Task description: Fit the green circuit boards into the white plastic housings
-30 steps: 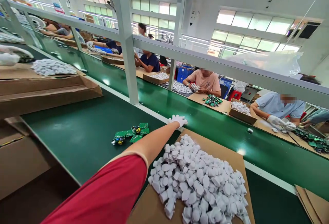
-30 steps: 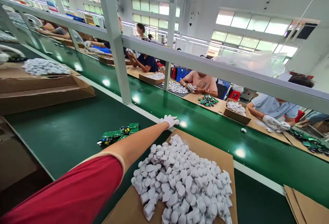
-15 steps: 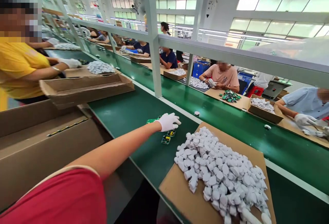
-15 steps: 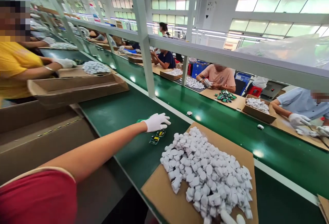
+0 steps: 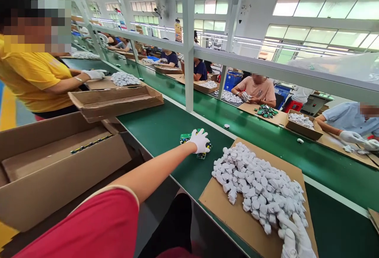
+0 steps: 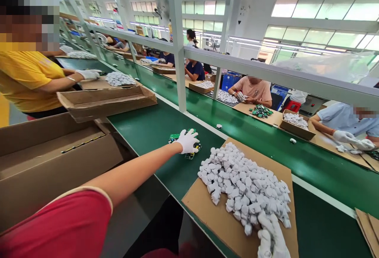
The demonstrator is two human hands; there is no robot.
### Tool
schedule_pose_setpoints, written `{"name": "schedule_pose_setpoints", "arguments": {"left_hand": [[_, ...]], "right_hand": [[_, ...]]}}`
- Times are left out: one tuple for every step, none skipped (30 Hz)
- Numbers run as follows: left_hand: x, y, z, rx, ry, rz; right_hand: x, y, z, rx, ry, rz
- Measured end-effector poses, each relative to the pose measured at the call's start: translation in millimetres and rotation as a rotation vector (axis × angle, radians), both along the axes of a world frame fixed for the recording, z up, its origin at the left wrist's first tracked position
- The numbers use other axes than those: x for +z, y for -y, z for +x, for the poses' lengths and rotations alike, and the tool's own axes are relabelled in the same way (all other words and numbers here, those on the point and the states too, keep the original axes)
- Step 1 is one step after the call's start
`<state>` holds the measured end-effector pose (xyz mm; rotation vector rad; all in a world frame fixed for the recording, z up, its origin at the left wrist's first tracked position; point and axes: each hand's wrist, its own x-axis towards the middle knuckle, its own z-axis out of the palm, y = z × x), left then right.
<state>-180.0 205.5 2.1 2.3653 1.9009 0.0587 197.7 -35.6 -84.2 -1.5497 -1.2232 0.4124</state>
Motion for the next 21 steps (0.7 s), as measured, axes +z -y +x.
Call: {"name": "schedule_pose_setpoints", "arguments": {"left_hand": [[0.6,-1,2,0.005,-0.004,-0.006],[1.6,-2,5,0.006,-0.005,-0.007],[3.1,-2,7,0.005,-0.002,0.001],[5.2,0,10,0.002,0.006,0.016],[7.8,1,12,-0.004,0.018,0.037],[10.9,4,15,-0.009,0.035,0.063],[14.4,7,18,-0.016,0.056,0.091],[18.0,11,20,-0.025,0.084,0.117],[21.7,16,23,-0.04,0.119,0.134],[25.2,23,26,-0.061,0.195,0.137],[28.4,33,30,-0.079,0.404,0.101],[31.2,46,34,-0.097,0.642,0.001],[33.2,61,39,-0.105,0.879,-0.162],[34.3,78,45,-0.117,1.082,-0.353],[34.2,96,52,-0.115,1.245,-0.512],[32.9,114,60,-0.117,1.398,-0.633],[30.3,132,68,-0.131,1.542,-0.746],[26.6,148,77,-0.138,1.664,-0.856],[22.1,161,86,-0.126,1.754,-0.974],[17.3,173,95,-0.101,1.818,-1.078],[12.4,182,103,-0.077,1.856,-1.167]], "right_hand": [[0.7,-2,0,0.01,0.002,0.021],[1.7,-3,-1,0.02,0.005,0.045],[2.8,-3,-3,0.029,0.009,0.075],[3.8,-2,-5,0.036,0.012,0.106],[4.7,0,-7,0.019,0.018,0.115],[5.4,3,-9,-0.018,0.024,0.12],[6.2,7,-11,-0.054,0.031,0.119],[7.2,11,-12,-0.09,0.036,0.127],[8.7,15,-13,-0.125,0.009,0.167],[10.9,19,-12,-0.147,-0.013,0.195],[13.8,24,-10,-0.192,-0.019,0.215],[17.3,28,-7,-0.24,0.011,0.211],[21.1,31,-3,-0.287,0.078,0.183],[24.9,33,1,-0.324,0.164,0.139],[28.3,34,5,-0.334,0.252,0.086],[30.8,34,8,-0.317,0.326,0.035],[32.3,34,10,-0.281,0.372,-0.003],[32.8,32,12,-0.23,0.4,-0.033],[32.4,30,12,-0.176,0.428,-0.061],[31.4,29,12,-0.122,0.473,-0.094],[29.9,27,12,-0.074,0.523,-0.129]]}}
